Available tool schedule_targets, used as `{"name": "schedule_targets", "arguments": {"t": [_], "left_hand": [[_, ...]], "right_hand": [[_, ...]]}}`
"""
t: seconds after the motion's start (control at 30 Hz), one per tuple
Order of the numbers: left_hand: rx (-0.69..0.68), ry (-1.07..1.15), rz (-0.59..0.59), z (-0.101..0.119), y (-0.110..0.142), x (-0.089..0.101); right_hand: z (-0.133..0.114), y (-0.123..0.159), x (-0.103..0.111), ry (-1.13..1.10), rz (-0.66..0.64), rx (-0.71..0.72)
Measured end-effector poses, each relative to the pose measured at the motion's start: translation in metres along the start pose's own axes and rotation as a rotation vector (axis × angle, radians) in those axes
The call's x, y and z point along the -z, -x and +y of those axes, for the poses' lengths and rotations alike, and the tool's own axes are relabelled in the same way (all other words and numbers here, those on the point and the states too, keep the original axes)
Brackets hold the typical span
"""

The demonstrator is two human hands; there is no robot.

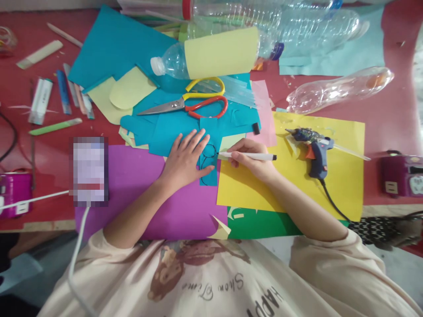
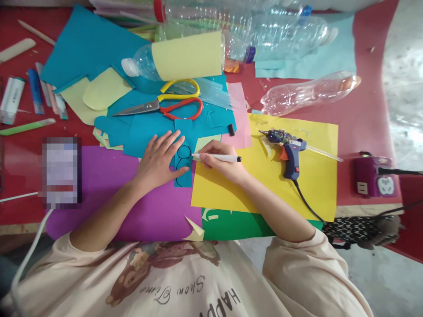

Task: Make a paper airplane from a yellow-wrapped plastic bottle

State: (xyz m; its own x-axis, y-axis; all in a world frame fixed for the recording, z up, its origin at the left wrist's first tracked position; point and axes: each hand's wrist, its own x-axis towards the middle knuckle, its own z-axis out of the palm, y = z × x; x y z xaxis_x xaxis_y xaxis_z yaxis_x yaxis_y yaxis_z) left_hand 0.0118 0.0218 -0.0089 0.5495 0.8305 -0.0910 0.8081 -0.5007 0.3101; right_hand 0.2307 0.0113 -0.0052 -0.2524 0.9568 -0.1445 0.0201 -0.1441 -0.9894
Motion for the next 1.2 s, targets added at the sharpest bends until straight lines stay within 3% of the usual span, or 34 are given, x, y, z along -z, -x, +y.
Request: {"name": "schedule_targets", "arguments": {"t": [0.2, 0.57, 1.2], "left_hand": [[-0.001, 0.009, 0.013, 0.000, 0.000, -0.001], [0.045, -0.013, 0.018, 0.008, 0.000, -0.002], [0.079, -0.016, 0.033, 0.015, -0.001, -0.002]], "right_hand": [[0.003, 0.000, -0.002, 0.101, 0.089, 0.078], [0.007, 0.003, -0.008, 0.228, 0.024, 0.067], [0.002, 0.003, -0.009, 0.276, 0.048, 0.086]]}}
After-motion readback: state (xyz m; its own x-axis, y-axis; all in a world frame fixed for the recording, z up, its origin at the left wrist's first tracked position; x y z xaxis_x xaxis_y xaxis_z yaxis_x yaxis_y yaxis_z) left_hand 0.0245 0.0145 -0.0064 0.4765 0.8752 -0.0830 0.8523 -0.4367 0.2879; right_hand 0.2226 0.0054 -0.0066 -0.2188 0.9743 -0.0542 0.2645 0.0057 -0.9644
